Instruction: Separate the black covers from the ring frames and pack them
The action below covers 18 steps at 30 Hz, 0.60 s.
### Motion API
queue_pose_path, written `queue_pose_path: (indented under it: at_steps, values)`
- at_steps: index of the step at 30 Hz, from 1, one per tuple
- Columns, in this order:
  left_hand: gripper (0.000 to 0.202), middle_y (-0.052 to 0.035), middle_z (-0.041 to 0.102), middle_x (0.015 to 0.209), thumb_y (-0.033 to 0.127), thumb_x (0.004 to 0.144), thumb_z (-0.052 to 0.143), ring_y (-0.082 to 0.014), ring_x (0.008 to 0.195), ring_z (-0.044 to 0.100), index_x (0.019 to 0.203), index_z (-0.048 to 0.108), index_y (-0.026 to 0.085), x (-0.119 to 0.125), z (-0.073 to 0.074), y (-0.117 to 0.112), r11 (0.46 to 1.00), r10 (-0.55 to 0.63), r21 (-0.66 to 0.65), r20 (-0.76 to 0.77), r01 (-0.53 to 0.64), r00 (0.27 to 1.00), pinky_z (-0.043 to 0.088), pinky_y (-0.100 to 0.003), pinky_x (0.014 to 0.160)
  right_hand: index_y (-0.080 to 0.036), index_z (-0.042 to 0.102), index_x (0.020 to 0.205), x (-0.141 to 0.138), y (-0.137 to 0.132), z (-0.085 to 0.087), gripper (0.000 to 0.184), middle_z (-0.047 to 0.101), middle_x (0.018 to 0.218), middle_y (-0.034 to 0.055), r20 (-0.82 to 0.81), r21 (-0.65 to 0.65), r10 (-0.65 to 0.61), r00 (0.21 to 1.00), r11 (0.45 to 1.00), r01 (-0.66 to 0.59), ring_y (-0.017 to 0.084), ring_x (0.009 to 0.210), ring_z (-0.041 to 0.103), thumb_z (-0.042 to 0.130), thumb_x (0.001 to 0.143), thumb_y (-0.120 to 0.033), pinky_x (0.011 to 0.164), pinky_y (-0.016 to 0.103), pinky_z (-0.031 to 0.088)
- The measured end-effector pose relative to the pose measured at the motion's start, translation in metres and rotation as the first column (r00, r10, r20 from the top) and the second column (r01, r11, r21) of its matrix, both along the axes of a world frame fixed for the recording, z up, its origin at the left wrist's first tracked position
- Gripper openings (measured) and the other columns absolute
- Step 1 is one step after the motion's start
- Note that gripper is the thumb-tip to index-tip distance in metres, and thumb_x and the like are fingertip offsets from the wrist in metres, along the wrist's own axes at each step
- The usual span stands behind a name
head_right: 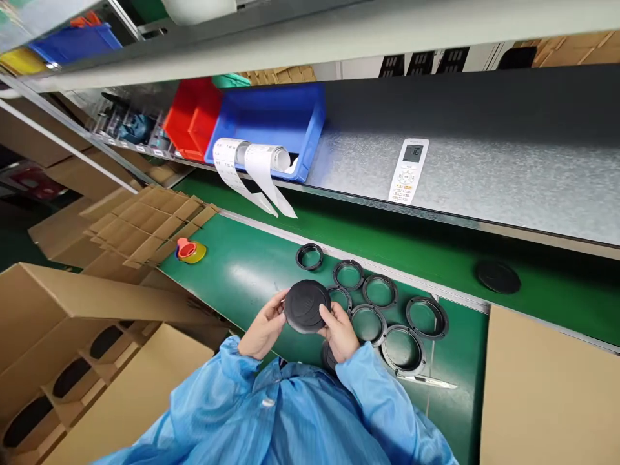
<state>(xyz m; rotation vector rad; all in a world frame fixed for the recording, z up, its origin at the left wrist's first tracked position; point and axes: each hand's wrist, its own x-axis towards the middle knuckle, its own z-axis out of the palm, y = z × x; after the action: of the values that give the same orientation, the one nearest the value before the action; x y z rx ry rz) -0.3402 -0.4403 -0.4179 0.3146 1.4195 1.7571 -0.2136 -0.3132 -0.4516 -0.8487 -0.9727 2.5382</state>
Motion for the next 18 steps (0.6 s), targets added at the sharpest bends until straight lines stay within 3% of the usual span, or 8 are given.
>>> queue_pose_path:
  at_steps: [3, 7, 9, 11, 12, 14, 16, 18]
  values:
    - [0.094, -0.006, 0.048, 0.149, 0.032, 0.061, 0.09, -0.0292, 0.139, 0.041, 0.145, 0.046, 0.032, 0.007, 0.006, -0.012, 0.959, -0.159, 0.253, 0.105, 0.128, 0.982, 0.034, -0.039, 0.115, -0.018, 0.064, 0.103, 0.004, -0.022, 0.022, 0.044, 0.073, 0.105, 0.0063, -0.081, -0.116, -0.006, 0.997, 0.993, -0.003, 0.019, 0.088, 0.07, 0.084, 0.074, -0.045, 0.072, 0.03, 0.06]
    - [0.099, -0.0064, 0.056, 0.142, 0.034, 0.067, 0.084, -0.03, 0.133, 0.049, 0.152, 0.033, 0.031, 0.012, 0.009, -0.025, 0.918, -0.207, 0.384, 0.238, 0.104, 0.949, 0.034, -0.044, 0.116, -0.019, 0.06, 0.11, 0.007, -0.063, 0.031, 0.051, 0.073, 0.101, 0.0059, -0.072, -0.142, 0.135, 0.988, 0.979, -0.144, 0.018, 0.08, 0.071, 0.082, 0.075, -0.048, 0.069, 0.03, 0.06]
    - [0.092, -0.008, 0.063, 0.132, 0.04, 0.072, 0.078, -0.0294, 0.125, 0.056, 0.151, 0.035, 0.026, 0.012, 0.01, -0.03, 0.912, -0.188, 0.408, 0.315, 0.046, 0.93, 0.037, -0.044, 0.114, -0.018, 0.059, 0.112, 0.009, -0.072, 0.031, 0.055, 0.071, 0.096, 0.0078, 0.008, -0.045, 0.218, 0.976, 0.975, -0.217, 0.021, 0.077, 0.071, 0.072, 0.08, -0.061, 0.065, 0.034, 0.06]
    - [0.081, -0.009, 0.068, 0.123, 0.042, 0.079, 0.071, -0.0284, 0.119, 0.06, 0.15, 0.038, 0.021, 0.011, 0.013, -0.036, 0.918, -0.131, 0.395, 0.389, -0.037, 0.912, 0.039, -0.045, 0.111, -0.019, 0.061, 0.112, 0.013, -0.071, 0.033, 0.057, 0.068, 0.096, 0.0095, 0.135, 0.253, 0.138, 0.981, 0.952, -0.169, 0.024, 0.082, 0.068, 0.058, 0.085, -0.07, 0.068, 0.039, 0.06]
    - [0.075, -0.0094, 0.068, 0.121, 0.044, 0.082, 0.066, -0.0285, 0.118, 0.06, 0.149, 0.04, 0.02, 0.011, 0.015, -0.039, 0.921, -0.108, 0.384, 0.425, -0.071, 0.899, 0.04, -0.046, 0.111, -0.02, 0.062, 0.113, 0.015, -0.067, 0.035, 0.056, 0.066, 0.101, 0.0103, 0.168, 0.471, 0.033, 0.985, 0.876, -0.11, 0.025, 0.09, 0.066, 0.053, 0.088, -0.07, 0.075, 0.042, 0.06]
    - [0.068, -0.0104, 0.068, 0.124, 0.047, 0.087, 0.058, -0.03, 0.122, 0.058, 0.147, 0.042, 0.02, 0.012, 0.02, -0.044, 0.923, -0.09, 0.37, 0.481, -0.109, 0.872, 0.04, -0.049, 0.11, -0.026, 0.065, 0.121, 0.019, -0.059, 0.041, 0.046, 0.06, 0.115, 0.0105, 0.119, 0.841, -0.121, 0.986, 0.54, -0.035, 0.028, 0.11, 0.057, 0.048, 0.095, -0.061, 0.096, 0.05, 0.052]
    - [0.064, -0.0103, 0.066, 0.128, 0.05, 0.089, 0.055, -0.0304, 0.127, 0.054, 0.145, 0.045, 0.021, 0.015, 0.024, -0.05, 0.924, -0.097, 0.365, 0.509, -0.112, 0.855, 0.039, -0.049, 0.111, -0.035, 0.064, 0.128, 0.019, -0.054, 0.048, 0.037, 0.051, 0.13, 0.0088, 0.079, 0.98, -0.101, 0.992, 0.191, -0.059, 0.03, 0.125, 0.044, 0.046, 0.099, -0.05, 0.108, 0.055, 0.039]
    - [0.061, -0.0088, 0.065, 0.13, 0.05, 0.089, 0.055, -0.0279, 0.129, 0.053, 0.143, 0.047, 0.022, 0.018, 0.027, -0.054, 0.926, -0.086, 0.356, 0.522, -0.125, 0.848, 0.037, -0.046, 0.112, -0.039, 0.063, 0.13, 0.017, -0.056, 0.053, 0.035, 0.044, 0.138, 0.0071, 0.096, 0.995, -0.053, 0.994, 0.004, -0.096, 0.031, 0.13, 0.036, 0.045, 0.1, -0.043, 0.11, 0.057, 0.035]
